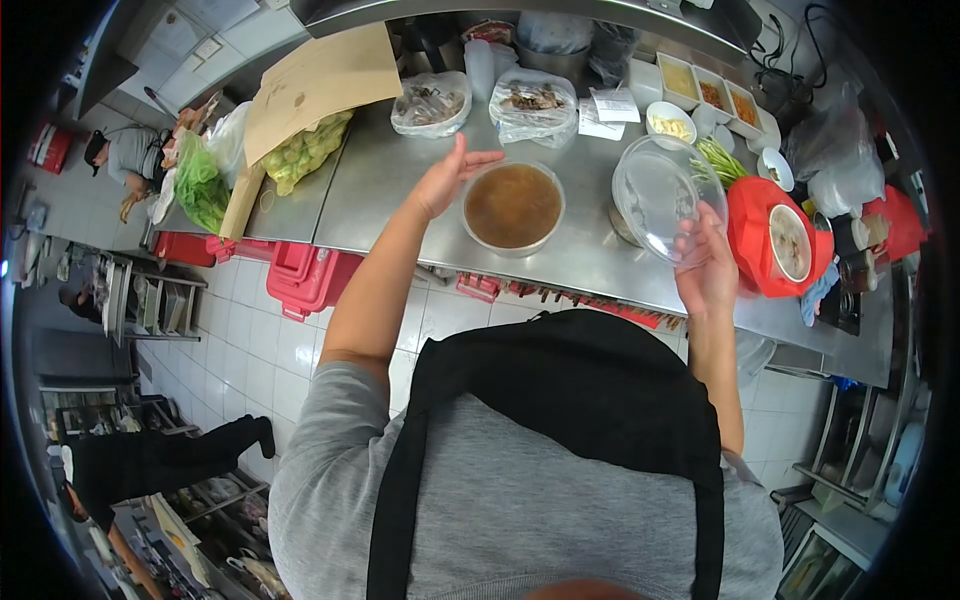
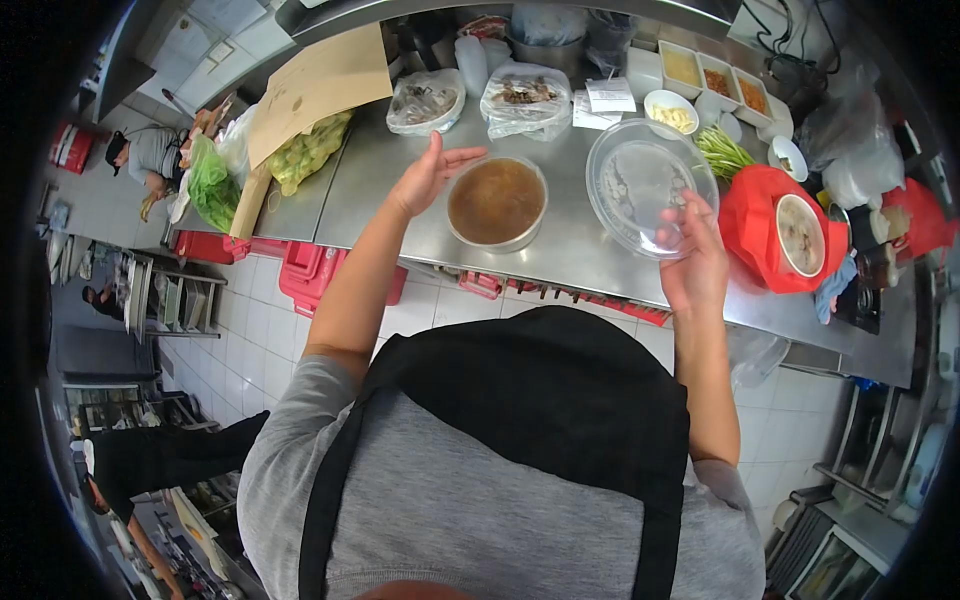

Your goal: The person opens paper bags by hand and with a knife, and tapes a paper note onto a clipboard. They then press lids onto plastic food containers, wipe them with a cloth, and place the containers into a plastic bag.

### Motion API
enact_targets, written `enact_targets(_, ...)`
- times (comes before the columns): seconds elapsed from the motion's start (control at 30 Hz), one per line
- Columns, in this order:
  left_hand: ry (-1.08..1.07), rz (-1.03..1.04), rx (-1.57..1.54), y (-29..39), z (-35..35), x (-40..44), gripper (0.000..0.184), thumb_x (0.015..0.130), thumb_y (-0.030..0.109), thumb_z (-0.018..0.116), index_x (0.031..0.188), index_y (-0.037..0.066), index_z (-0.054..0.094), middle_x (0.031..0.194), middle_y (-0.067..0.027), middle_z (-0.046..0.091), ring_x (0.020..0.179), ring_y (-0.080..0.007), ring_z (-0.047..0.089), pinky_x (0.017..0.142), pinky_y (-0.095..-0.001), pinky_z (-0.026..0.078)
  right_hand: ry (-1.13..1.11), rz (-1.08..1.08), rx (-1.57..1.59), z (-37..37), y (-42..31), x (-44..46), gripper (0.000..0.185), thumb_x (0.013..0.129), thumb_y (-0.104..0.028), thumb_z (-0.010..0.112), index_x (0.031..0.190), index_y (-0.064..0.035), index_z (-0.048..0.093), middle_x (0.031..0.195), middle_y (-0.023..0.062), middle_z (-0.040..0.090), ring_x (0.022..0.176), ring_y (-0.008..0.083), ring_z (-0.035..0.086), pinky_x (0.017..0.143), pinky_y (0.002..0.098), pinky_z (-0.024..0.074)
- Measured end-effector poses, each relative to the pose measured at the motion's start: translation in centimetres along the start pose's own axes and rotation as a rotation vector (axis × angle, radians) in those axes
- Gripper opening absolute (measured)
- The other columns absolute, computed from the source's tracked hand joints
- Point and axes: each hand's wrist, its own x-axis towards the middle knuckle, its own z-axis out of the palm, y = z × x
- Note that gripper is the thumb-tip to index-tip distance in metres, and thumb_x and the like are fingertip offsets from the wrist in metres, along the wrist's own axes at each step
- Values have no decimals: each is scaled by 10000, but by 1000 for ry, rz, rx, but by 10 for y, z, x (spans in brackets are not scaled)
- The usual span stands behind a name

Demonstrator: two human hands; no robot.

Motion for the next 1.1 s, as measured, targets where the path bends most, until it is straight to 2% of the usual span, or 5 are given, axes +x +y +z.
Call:
enact_targets(0.43,-181,483,1448,68,79,-87,625,839,145,533,1417,220,304,1242,-79,562,1276,-236,408,1100,-532,140,8,-5,30,-2,3,3,230,918,-145,513,1129,-55,526,870,59,596,787,131,574,667,258,472)
enact_targets(0.77,279,556,1425,59,54,-56,215,703,149,709,913,178,681,819,5,634,838,-170,585,1056,-513,245,35,-20,12,21,9,-8,248,926,-167,520,1153,-69,512,826,23,557,732,109,548,587,244,444)
enact_targets(0.87,337,663,1380,52,42,-52,219,710,146,710,923,180,675,812,15,633,878,-166,580,1040,-529,261,-3,-60,-23,15,10,-9,251,934,-185,512,1165,-87,514,803,10,545,669,103,522,539,238,416)
enact_targets(0.97,327,316,1197,49,29,-56,277,716,112,702,982,184,673,971,-33,655,1056,-191,544,1034,-518,272,16,-68,-68,20,18,-4,263,936,-196,509,1183,-106,515,783,7,537,619,98,486,518,234,389)
enact_targets(1.1,480,562,1369,56,43,-50,270,799,210,643,1066,169,656,1150,-131,600,1145,-263,513,1022,-465,310,28,166,42,47,45,10,290,931,-207,507,1207,-116,510,772,14,535,566,92,425,509,234,347)
